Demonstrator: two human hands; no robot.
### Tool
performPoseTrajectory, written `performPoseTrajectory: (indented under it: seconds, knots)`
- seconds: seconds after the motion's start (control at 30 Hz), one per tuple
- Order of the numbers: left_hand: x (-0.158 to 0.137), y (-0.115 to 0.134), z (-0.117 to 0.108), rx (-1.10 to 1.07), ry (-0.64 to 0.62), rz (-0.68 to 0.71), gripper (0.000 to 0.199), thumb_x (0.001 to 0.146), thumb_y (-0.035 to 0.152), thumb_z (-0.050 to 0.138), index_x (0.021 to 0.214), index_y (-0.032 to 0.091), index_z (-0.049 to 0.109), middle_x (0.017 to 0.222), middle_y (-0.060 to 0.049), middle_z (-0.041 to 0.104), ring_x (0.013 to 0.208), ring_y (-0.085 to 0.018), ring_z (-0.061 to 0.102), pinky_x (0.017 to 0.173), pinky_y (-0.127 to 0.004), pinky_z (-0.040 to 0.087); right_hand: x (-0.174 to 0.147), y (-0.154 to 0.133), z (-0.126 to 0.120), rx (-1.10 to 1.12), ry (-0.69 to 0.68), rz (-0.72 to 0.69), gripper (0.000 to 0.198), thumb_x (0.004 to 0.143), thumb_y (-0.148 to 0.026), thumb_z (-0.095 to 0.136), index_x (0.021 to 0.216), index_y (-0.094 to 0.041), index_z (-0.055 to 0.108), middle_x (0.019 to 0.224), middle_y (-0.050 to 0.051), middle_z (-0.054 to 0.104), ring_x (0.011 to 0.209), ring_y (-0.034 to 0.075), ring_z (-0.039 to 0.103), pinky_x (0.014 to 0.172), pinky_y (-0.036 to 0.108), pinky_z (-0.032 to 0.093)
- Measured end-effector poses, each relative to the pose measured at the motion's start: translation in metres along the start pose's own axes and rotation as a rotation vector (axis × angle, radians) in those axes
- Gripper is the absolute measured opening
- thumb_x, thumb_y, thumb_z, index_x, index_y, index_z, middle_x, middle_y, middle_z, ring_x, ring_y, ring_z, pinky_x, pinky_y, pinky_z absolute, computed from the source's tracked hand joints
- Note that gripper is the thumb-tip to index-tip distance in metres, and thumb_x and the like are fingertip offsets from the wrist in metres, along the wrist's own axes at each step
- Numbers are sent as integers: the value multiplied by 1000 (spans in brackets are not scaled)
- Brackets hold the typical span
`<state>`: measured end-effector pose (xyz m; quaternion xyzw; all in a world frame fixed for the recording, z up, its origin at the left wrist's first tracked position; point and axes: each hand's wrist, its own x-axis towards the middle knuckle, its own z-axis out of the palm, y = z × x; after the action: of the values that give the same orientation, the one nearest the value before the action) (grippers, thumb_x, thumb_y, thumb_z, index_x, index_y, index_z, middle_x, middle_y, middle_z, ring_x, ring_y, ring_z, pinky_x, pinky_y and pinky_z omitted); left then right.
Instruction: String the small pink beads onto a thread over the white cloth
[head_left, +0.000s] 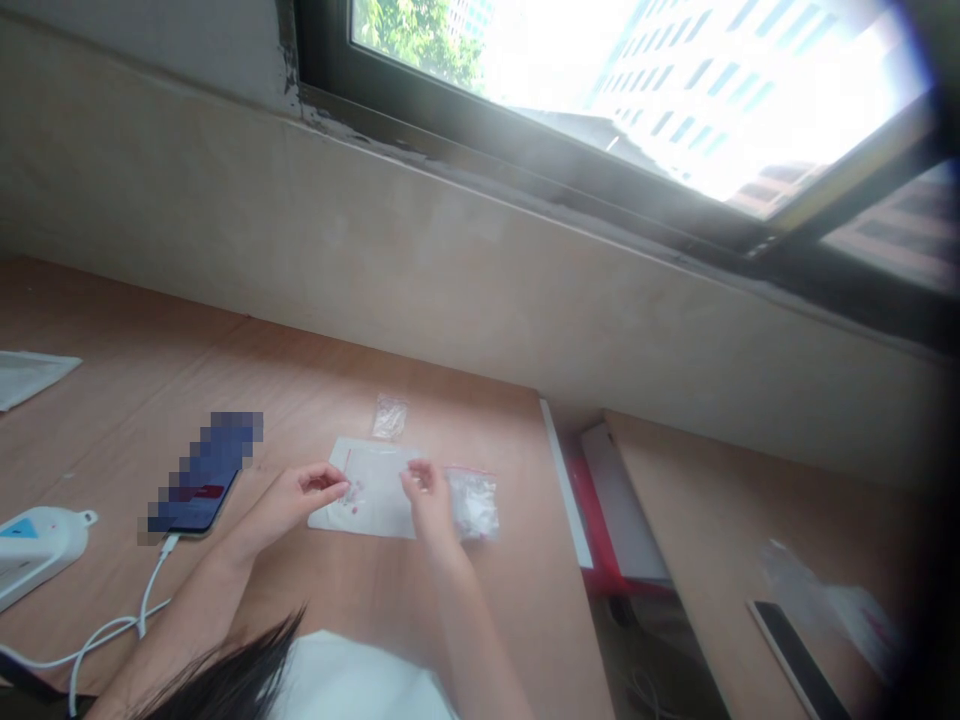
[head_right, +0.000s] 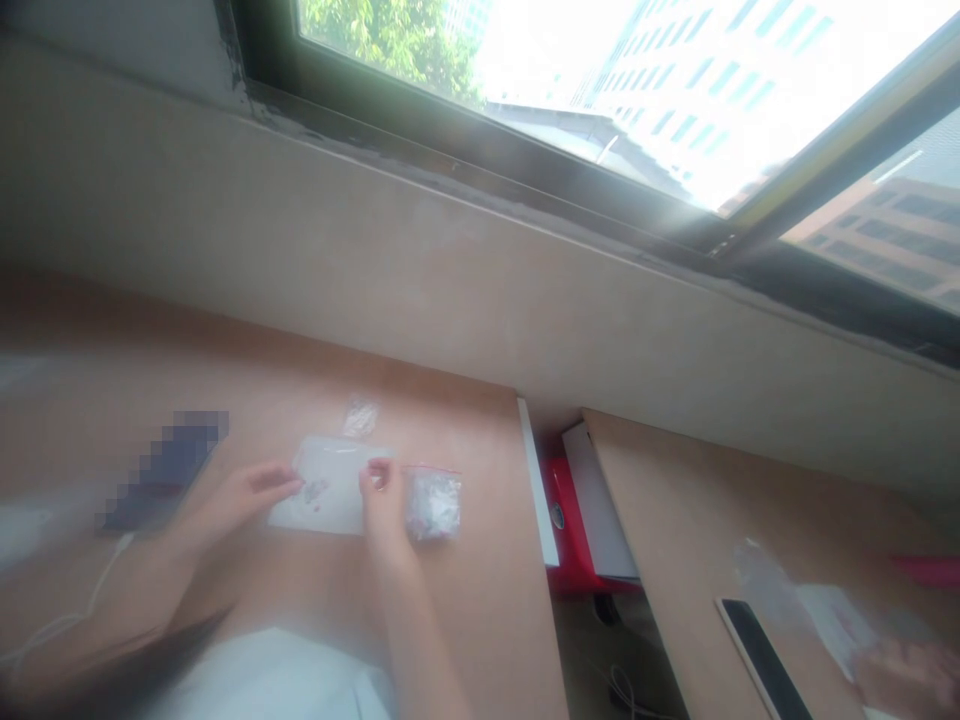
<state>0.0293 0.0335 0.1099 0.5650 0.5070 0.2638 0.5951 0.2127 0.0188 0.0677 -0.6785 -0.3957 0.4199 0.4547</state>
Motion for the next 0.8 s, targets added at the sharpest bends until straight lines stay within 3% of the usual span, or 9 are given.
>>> performPoseTrajectory:
  seconds: [0.07, 0.1, 0.27, 0.57, 0.8]
  knots:
    - [-1, 0, 1, 56, -2, 6, 23, 69, 36, 52, 68, 14, 59, 70, -3, 62, 70, -17, 55, 64, -24, 41, -9, -8, 0, -106, 147, -48, 24, 62, -30, 54, 83, -19, 48, 84, 4, 52, 72, 15, 45, 67, 28, 36]
    - [-1, 0, 2, 88, -2, 22, 24, 69, 37, 52, 66, 14, 58, 69, -2, 61, 69, -16, 54, 63, -24, 40, -14, -13, 2, -144, 144, -77, 22, 64, -30, 54, 82, -19, 47, 85, 4, 51, 73, 15, 45, 68, 27, 36]
    - [-2, 3, 10, 233, -14, 120, 24, 70, 36, 50, 59, 15, 54, 60, 2, 53, 62, -13, 48, 58, -22, 36, -34, -33, 12, -182, -250, -170, 17, 73, -34, 45, 69, -18, 49, 69, 0, 51, 64, 12, 45, 60, 23, 35]
    - [2, -7, 16, 291, -74, 149, 24, 71, 37, 49, 60, 15, 52, 61, 3, 51, 61, -12, 46, 55, -21, 35, -30, -28, 10, -201, -421, -132, 22, 75, -37, 43, 72, -17, 52, 69, -1, 52, 63, 10, 46, 58, 22, 35]
    - [-6, 6, 14, 320, -134, 123, 27, 73, 40, 46, 67, 16, 56, 66, 2, 53, 66, -13, 48, 59, -21, 35, -24, -23, 10, -126, -473, -130, 17, 75, -30, 43, 71, -17, 53, 70, -1, 55, 67, 11, 50, 60, 22, 36]
